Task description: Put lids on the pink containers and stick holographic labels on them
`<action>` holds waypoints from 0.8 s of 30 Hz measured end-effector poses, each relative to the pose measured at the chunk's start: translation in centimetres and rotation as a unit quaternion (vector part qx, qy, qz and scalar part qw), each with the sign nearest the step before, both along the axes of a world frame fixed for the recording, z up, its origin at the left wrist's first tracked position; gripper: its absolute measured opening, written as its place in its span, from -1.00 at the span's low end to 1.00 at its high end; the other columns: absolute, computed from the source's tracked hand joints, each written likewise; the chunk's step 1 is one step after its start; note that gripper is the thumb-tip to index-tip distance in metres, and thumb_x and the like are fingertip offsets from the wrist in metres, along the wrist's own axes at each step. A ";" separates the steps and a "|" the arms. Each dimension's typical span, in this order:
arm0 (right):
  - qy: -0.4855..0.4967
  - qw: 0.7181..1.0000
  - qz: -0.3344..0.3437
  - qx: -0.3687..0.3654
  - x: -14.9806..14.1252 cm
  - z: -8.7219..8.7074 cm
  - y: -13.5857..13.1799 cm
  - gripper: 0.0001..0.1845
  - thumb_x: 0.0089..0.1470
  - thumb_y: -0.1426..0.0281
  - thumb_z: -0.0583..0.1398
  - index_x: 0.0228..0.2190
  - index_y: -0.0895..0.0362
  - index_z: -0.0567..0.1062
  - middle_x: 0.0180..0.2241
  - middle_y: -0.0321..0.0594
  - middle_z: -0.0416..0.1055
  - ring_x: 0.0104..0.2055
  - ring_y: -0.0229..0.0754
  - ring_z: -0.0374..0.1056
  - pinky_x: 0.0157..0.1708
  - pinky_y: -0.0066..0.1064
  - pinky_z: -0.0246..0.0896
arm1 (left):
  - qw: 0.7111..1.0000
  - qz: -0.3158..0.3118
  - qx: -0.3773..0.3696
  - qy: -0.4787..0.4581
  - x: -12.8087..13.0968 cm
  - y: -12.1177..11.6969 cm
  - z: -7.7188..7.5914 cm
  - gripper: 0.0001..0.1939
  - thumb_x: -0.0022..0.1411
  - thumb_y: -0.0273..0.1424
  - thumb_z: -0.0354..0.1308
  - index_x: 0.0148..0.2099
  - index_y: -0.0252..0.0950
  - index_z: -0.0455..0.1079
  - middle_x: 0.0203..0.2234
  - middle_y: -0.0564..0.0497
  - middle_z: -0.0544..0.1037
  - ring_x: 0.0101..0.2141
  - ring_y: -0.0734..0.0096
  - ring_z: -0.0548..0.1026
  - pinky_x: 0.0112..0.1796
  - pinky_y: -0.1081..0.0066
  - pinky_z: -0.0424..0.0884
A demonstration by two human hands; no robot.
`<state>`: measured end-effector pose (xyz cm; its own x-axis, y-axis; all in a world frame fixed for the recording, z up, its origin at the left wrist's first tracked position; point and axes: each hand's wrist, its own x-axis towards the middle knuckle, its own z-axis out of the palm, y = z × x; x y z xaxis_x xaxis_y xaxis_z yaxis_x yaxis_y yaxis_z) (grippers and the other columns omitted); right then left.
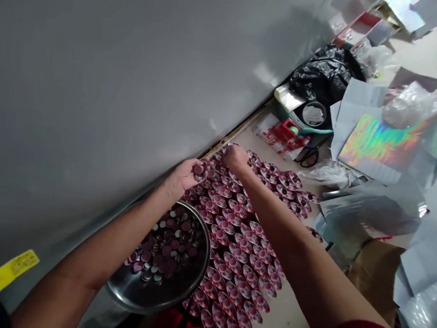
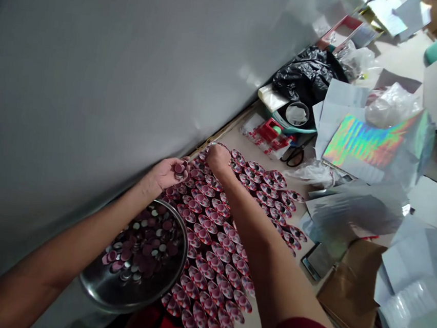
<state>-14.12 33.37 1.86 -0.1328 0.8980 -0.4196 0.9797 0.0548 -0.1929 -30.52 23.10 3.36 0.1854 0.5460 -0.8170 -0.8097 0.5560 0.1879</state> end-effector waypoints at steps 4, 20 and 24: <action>-0.043 0.997 -0.010 -0.055 -0.3 -0.2 1.8 -0.60 -0.03 0.32 0.49 -0.10 0.05 0.68 0.01 -0.02 0.63 0.07 0.09 0.56 -0.05 -0.29 0.43 | 1.000 -0.021 0.005 0.008 -0.3 0.2 -0.2 -0.66 0.14 -0.72 0.04 -0.09 -0.39 0.48 -0.33 -0.15 0.63 -0.38 0.34 0.62 -0.40 0.45 0.55; 0.225 0.971 0.085 0.011 0.3 -0.3 -8.3 -0.69 0.16 0.48 0.25 -0.12 0.01 0.72 -0.09 -0.23 0.66 -0.01 -0.15 0.53 0.01 -0.47 0.31 | 0.994 -0.067 -0.085 0.004 1.6 -0.6 -1.7 -0.69 0.14 -0.71 0.09 -0.10 -0.38 0.48 -0.58 0.00 0.49 -0.65 0.42 0.44 -0.53 0.41 0.51; 0.168 0.985 -0.014 0.037 1.1 -0.5 -6.3 -0.75 0.17 0.41 0.27 -0.16 0.01 0.73 -0.13 -0.25 0.68 -0.04 -0.14 0.56 -0.03 -0.45 0.33 | 0.995 -0.069 -0.071 0.010 1.0 -0.7 -1.2 -0.66 0.12 -0.75 0.06 -0.11 -0.42 0.50 -0.47 -0.13 0.59 -0.57 0.38 0.53 -0.56 0.47 0.47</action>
<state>-13.01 27.09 1.35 -0.2283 0.9294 -0.2899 0.8623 0.0548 -0.5034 -29.49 22.44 2.16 0.2344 0.3957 -0.8880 -0.7208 0.6837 0.1144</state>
